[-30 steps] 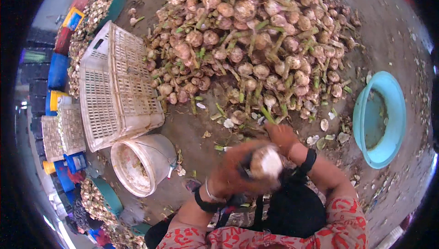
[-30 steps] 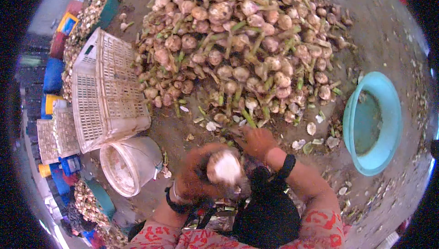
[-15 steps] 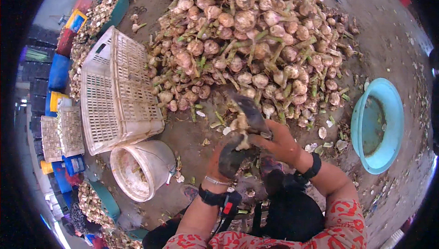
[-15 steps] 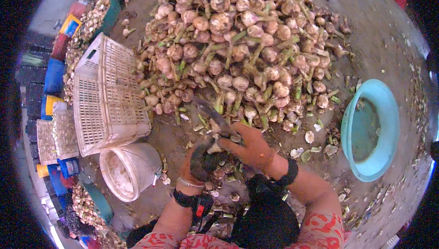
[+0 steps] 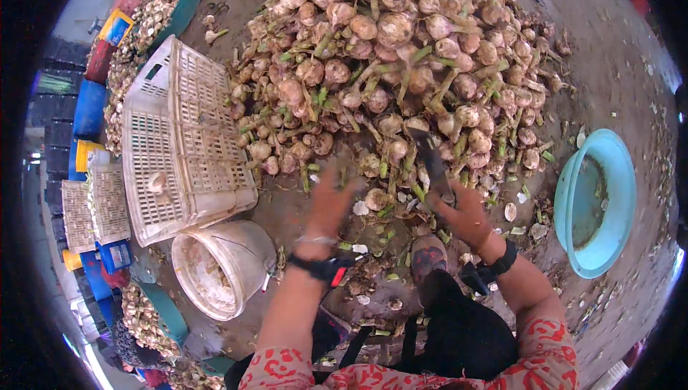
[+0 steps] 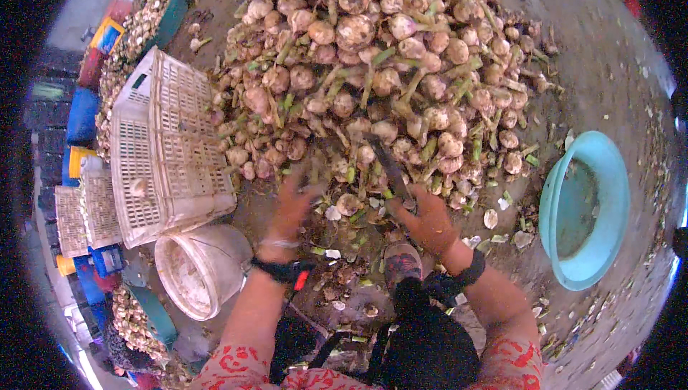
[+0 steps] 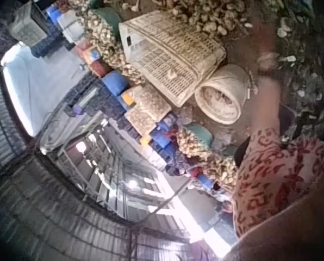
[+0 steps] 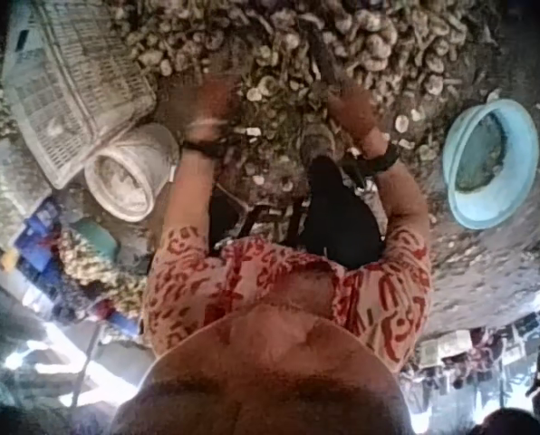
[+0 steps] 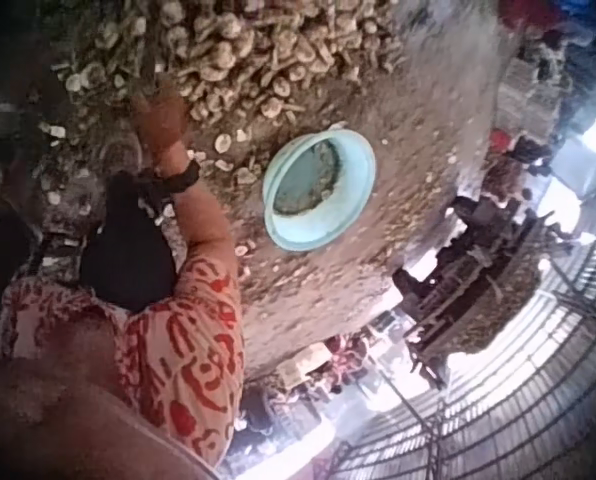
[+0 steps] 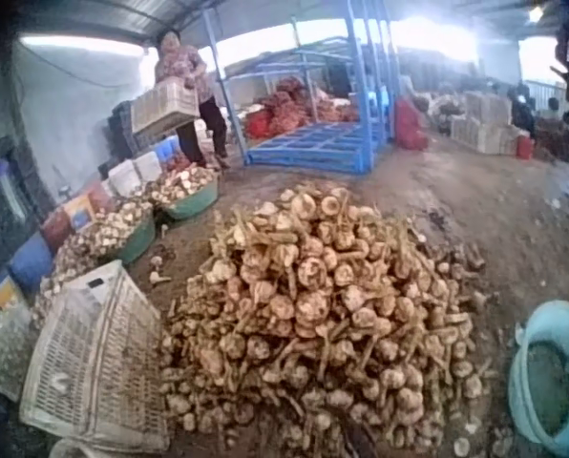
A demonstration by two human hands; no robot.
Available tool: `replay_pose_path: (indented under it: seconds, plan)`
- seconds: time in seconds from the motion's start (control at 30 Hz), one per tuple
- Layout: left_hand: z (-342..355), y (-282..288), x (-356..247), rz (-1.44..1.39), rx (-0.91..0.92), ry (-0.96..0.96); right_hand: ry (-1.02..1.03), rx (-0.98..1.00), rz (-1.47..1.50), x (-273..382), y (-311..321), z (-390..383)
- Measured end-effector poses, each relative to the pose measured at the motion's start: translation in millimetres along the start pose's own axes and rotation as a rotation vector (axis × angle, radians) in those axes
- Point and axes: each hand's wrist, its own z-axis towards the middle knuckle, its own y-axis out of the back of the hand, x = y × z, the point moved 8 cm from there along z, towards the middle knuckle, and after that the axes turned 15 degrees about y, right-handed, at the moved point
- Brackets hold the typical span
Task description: Trimming the stems and roots of garlic bulbs using a large knife.
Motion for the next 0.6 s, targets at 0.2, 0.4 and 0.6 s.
replay_pose_path:
  seconds: [0.2, 0.4, 0.6]
  plan:
    - [46, -48, 84, 0.456, 0.338, 0.455, -0.056, -0.017, 0.138, 2, -17, -4]
    - [-51, -16, 95, 0.251, 0.103, 0.041, 0.001, -0.009, 0.202, -10, -48, 7]
    - [-109, -26, -26, -0.123, 0.718, 0.064, 0.122, 0.149, 0.336, -40, -78, 0]
